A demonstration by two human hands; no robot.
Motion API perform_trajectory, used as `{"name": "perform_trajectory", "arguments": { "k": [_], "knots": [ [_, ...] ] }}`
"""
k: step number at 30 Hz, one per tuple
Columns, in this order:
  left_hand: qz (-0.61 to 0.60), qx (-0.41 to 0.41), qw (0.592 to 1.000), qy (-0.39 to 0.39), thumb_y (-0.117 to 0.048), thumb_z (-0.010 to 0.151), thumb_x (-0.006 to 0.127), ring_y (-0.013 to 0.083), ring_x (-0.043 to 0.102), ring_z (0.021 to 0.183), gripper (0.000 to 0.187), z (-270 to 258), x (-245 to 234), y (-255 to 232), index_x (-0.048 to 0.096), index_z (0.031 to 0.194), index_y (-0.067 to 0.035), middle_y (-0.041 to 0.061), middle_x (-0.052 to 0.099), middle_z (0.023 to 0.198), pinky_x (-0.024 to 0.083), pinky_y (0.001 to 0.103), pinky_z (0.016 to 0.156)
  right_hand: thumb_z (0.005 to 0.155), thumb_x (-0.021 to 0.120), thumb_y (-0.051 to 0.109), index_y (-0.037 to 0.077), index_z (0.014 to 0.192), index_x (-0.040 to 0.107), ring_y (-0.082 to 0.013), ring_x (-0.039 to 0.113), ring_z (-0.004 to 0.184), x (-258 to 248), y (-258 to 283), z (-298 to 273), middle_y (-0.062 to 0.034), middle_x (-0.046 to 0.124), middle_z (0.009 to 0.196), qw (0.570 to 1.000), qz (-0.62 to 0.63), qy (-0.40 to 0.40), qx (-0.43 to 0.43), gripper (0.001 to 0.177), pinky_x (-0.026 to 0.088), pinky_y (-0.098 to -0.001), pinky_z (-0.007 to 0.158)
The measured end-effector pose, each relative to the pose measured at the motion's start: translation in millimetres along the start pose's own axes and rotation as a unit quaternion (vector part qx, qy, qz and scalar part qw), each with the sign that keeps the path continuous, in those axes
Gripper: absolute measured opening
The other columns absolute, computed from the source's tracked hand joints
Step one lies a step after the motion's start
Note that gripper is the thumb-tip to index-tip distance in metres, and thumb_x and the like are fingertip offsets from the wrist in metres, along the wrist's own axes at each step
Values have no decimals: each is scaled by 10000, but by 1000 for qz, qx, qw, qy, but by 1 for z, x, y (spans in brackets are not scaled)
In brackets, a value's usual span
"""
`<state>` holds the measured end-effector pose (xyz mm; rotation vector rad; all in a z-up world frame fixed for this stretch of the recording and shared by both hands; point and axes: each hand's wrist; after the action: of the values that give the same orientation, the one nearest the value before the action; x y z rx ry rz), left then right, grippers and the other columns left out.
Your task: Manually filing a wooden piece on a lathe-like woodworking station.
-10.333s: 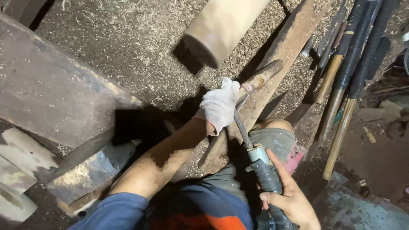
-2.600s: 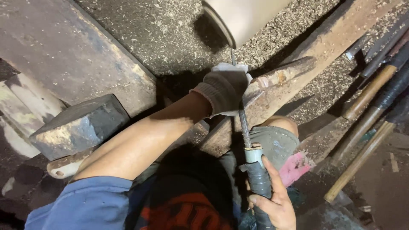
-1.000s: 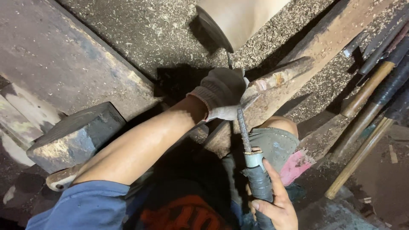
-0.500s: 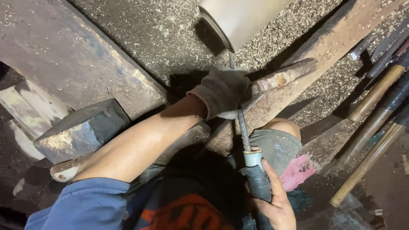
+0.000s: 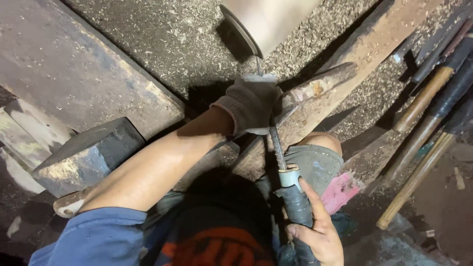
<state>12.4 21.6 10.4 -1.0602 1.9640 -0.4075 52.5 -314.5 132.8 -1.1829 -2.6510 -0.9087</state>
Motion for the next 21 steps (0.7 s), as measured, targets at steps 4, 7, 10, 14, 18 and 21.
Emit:
{"name": "perform_trajectory", "arguments": {
  "k": [4,7,10,14,18,21],
  "knots": [
    [12,8,1000,9,-276,831,771,314,725,841,217,-7,-8,-2,768,949,-94,136,740,885,578,442,769,706,684,-171,140,1628,292,-209,637,757,-8,-6,2,-170,647,1035,1000,-3,9,-9,1049,532,-318,676],
    [33,-14,998,51,-265,818,764,315,720,856,223,-17,-31,-19,748,965,-99,119,737,904,555,495,777,677,676,-177,138,1617,299,-198,633,824,-10,-6,4,-153,651,1069,1000,-26,-6,0,1061,520,-302,724],
    [35,-10,999,40,-264,784,770,337,709,871,248,-1,-4,-4,726,962,-98,125,730,910,541,521,768,663,659,-186,105,1610,312,-195,634,939,-13,-8,6,-149,655,1123,998,-56,-7,-15,1050,496,-284,831],
    [22,31,998,-55,-275,721,782,367,710,872,268,-13,-1,-2,731,916,-97,154,729,891,556,489,771,668,644,-188,76,1611,324,-196,633,997,-21,-14,8,-148,657,1145,996,-84,0,-29,1030,481,-282,893],
    [19,56,989,-133,-320,713,786,398,706,870,270,-19,-4,-4,745,869,-104,182,710,889,562,488,777,699,608,-182,70,1615,321,-198,629,1033,-25,-18,11,-144,653,1196,998,-62,13,-30,992,458,-280,926],
    [19,51,989,-134,-368,717,790,410,700,853,324,-21,-5,-6,736,899,-105,189,699,873,560,493,761,711,592,-182,65,1600,335,-192,624,1080,-25,-18,13,-136,644,1254,997,-72,5,-35,958,441,-276,961]
  ]
}}
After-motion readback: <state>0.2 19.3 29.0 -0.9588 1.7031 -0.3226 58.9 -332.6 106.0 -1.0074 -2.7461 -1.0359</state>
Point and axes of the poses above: each hand's wrist, its own z-axis towards the middle knuckle, its own x-axis out of the palm, y = z × x
